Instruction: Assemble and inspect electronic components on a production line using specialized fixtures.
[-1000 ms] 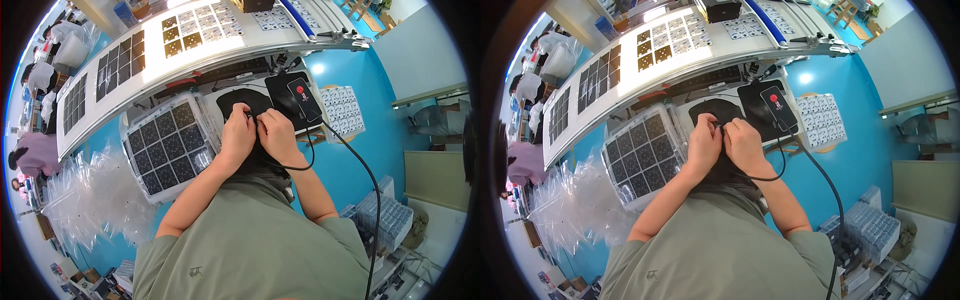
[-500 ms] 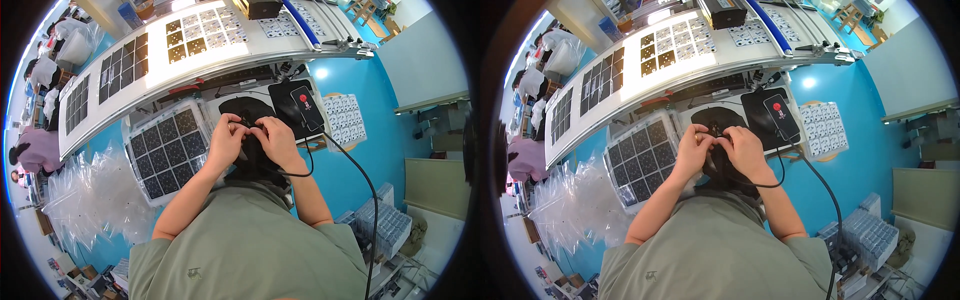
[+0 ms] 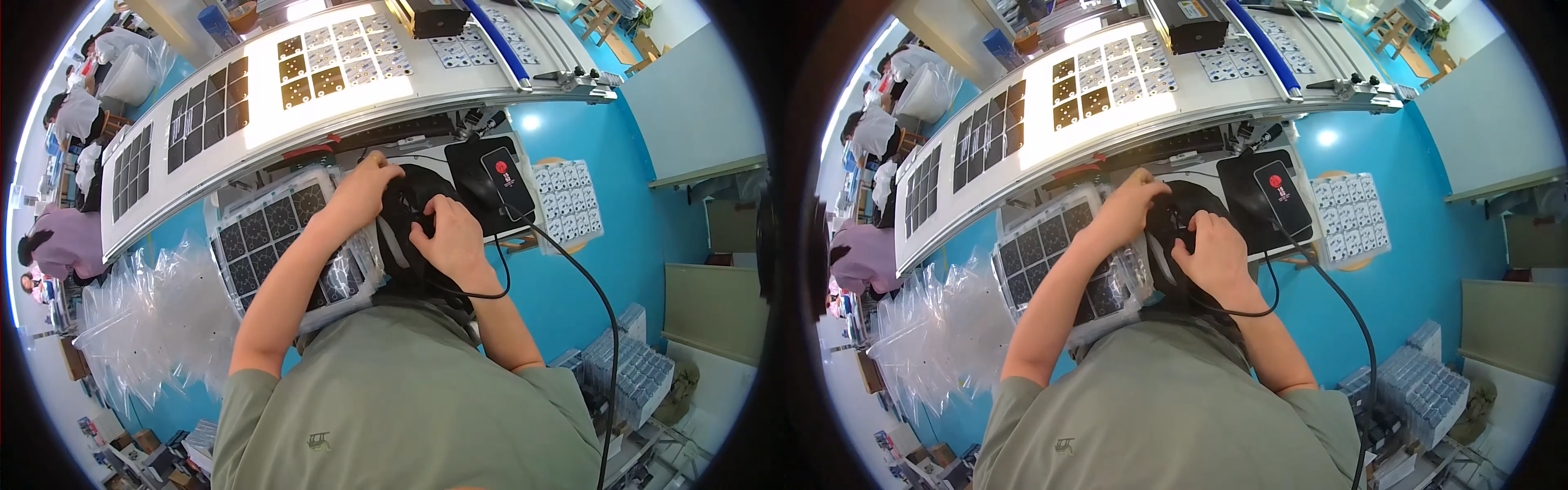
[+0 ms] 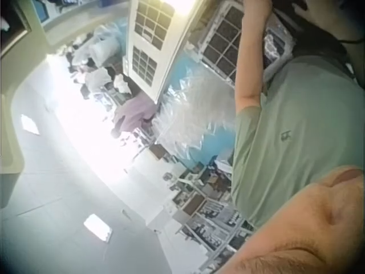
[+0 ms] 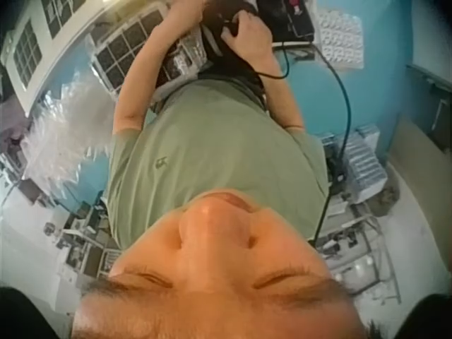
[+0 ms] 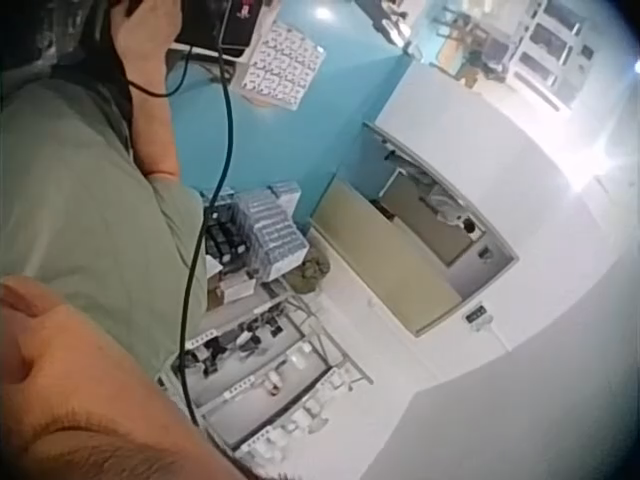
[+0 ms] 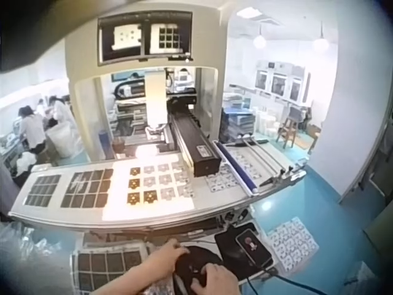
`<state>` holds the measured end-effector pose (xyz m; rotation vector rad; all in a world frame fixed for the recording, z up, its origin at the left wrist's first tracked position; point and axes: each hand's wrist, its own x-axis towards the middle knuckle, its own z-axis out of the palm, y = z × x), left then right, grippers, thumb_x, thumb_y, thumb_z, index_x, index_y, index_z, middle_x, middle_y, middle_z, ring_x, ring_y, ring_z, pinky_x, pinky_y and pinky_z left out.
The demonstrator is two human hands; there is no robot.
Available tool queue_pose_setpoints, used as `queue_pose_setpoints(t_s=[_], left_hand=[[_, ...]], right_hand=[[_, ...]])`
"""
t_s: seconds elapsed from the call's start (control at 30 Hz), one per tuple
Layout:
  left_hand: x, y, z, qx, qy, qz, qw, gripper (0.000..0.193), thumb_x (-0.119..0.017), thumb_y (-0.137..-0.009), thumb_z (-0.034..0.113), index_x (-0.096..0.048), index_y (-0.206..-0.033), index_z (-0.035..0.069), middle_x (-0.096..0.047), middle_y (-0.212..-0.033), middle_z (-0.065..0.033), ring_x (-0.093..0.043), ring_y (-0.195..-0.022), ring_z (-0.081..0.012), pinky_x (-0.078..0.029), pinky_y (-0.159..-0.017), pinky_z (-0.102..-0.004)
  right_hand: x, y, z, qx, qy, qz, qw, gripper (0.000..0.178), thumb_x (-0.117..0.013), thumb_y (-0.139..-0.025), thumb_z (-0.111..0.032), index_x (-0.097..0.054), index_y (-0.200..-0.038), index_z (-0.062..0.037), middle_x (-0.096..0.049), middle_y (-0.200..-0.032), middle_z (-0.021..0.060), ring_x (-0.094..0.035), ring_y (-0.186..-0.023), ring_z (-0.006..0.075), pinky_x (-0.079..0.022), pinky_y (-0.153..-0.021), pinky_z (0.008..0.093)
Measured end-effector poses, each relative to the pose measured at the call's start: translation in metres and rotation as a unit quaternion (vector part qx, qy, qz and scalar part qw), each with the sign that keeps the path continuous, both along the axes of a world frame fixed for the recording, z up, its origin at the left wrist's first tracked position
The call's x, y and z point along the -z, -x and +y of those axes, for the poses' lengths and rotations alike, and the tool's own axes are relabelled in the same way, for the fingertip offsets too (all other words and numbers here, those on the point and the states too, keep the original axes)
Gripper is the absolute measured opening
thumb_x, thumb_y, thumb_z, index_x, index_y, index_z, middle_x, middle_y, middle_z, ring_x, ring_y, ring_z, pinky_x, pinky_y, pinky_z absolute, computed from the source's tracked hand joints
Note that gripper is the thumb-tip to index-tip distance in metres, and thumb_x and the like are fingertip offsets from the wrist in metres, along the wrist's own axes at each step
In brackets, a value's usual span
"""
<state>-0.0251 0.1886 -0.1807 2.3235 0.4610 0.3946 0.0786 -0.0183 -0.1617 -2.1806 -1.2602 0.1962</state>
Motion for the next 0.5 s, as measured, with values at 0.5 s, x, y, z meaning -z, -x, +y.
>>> queue_pose_setpoints(t_s=[0.5], left_hand=[[0.012,-0.005,0.006,0.016,-0.063,0.071,0.995,0.022,-0.074,-0.100,0.021,-0.071,-0.095,-0.001,-0.067,-0.109,-0.0215,-0.064,-0.110,-0.0417,-0.053,-0.097,-0.0505]], right_hand=[[0.002,-0.014,0.033,-0.004,0.011,0.015,1.000,0.040,-0.090,-0.085,-0.032,-0.065,-0.104,-0.0066,-0.068,-0.097,0.0123,-0.069,-0.096,0.0361,-0.057,-0.084,0.0473]])
